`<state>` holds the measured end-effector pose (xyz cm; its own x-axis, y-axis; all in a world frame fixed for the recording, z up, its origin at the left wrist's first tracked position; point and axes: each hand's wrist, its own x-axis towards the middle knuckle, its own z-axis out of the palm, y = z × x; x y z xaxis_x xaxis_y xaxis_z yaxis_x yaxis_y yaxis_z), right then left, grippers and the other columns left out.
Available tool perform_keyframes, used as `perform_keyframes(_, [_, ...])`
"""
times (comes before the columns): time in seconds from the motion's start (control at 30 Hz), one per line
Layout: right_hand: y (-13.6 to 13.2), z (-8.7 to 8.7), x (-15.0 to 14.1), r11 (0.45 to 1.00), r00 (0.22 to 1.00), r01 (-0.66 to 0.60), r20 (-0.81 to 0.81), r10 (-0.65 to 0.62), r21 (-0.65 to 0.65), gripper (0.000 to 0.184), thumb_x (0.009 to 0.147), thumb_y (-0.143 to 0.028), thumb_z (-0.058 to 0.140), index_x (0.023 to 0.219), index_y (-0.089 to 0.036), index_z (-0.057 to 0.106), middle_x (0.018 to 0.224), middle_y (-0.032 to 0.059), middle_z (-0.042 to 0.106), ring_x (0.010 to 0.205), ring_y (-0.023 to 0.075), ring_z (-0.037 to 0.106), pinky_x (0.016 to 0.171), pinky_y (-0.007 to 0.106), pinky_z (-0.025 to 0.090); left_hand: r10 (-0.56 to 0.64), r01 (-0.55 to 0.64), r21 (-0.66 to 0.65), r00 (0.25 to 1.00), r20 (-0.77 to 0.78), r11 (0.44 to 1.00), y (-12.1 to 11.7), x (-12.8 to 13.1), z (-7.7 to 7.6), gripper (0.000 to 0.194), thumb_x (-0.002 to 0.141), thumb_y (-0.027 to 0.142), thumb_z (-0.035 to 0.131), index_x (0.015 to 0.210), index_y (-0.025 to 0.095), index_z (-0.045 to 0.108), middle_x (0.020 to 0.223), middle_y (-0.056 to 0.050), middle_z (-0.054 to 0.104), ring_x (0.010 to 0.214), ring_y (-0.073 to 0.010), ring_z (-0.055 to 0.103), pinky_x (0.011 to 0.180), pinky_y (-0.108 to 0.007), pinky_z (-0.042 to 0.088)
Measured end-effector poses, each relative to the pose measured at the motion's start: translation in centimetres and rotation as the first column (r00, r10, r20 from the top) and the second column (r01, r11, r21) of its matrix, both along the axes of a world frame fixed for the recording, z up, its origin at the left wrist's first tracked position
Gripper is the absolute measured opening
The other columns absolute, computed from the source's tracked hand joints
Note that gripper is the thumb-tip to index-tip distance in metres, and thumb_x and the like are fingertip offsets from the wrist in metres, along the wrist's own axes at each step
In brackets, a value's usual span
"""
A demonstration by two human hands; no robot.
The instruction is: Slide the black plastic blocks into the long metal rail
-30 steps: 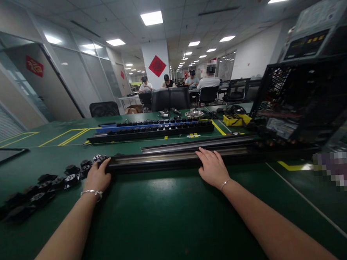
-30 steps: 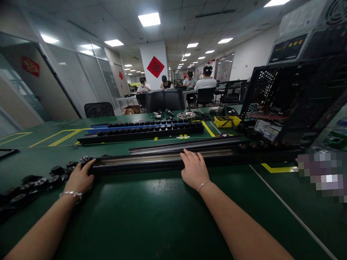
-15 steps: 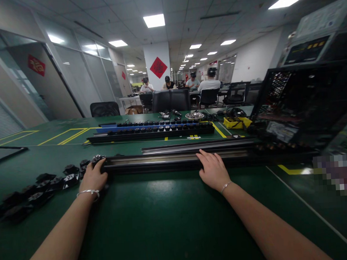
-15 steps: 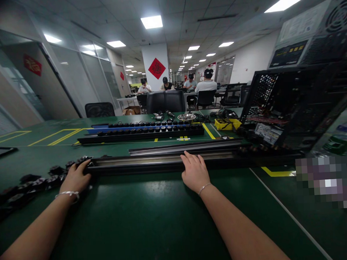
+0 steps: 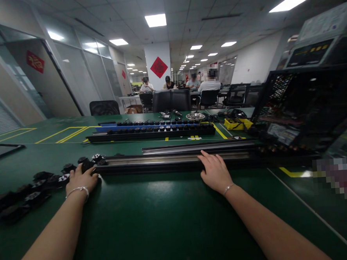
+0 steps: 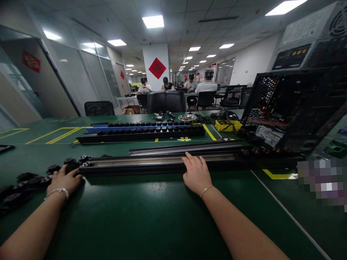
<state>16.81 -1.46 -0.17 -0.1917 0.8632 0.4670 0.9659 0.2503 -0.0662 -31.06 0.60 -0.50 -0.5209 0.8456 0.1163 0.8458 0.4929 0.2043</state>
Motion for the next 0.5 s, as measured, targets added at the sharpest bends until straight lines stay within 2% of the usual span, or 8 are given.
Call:
perform_keyframes(0.2, [0.0,0.0,0.0,1.000,1.000,0.000,0.003,0.000,-0.002,0.053,0.071,-0.015,0.045,0.124,-0.019,0.051,0.139,0.0057,0.045,0.122,0.0205,0.042,0.108,0.042,0.018,0.049,-0.050,-0.020,0.999,-0.018,0.999,0.3,-0.7,0.3,0.059,0.082,0.054,0.032,0.134,0.029,0.043,0.155,-0.008,0.010,0.138,-0.0360,0.012,0.101,-0.055,0.028])
perform_keyframes(0.37, [0.0,0.0,0.0,1.000,1.000,0.007,0.009,-0.007,-0.011,0.053,0.071,-0.016,0.045,0.124,-0.019,0.051,0.140,0.0057,0.044,0.123,0.0205,0.041,0.109,0.042,0.018,0.076,-0.077,-0.030,0.997,-0.033,0.997,1.3,-1.7,0.0,0.056,0.081,0.053,0.032,0.132,0.032,0.044,0.153,-0.008,0.017,0.137,-0.0360,0.016,0.098,-0.055,0.031])
perform_keyframes(0.5, [0.0,0.0,-0.1,1.000,1.000,0.012,0.007,-0.012,-0.015,0.052,0.071,-0.016,0.045,0.123,-0.019,0.052,0.140,0.0056,0.044,0.123,0.0207,0.041,0.109,0.042,0.017,0.096,-0.096,-0.023,0.995,-0.013,0.995,0.9,-1.6,0.6,0.052,0.081,0.051,0.036,0.128,0.034,0.049,0.150,-0.006,0.026,0.136,-0.0383,0.017,0.098,-0.055,0.032])
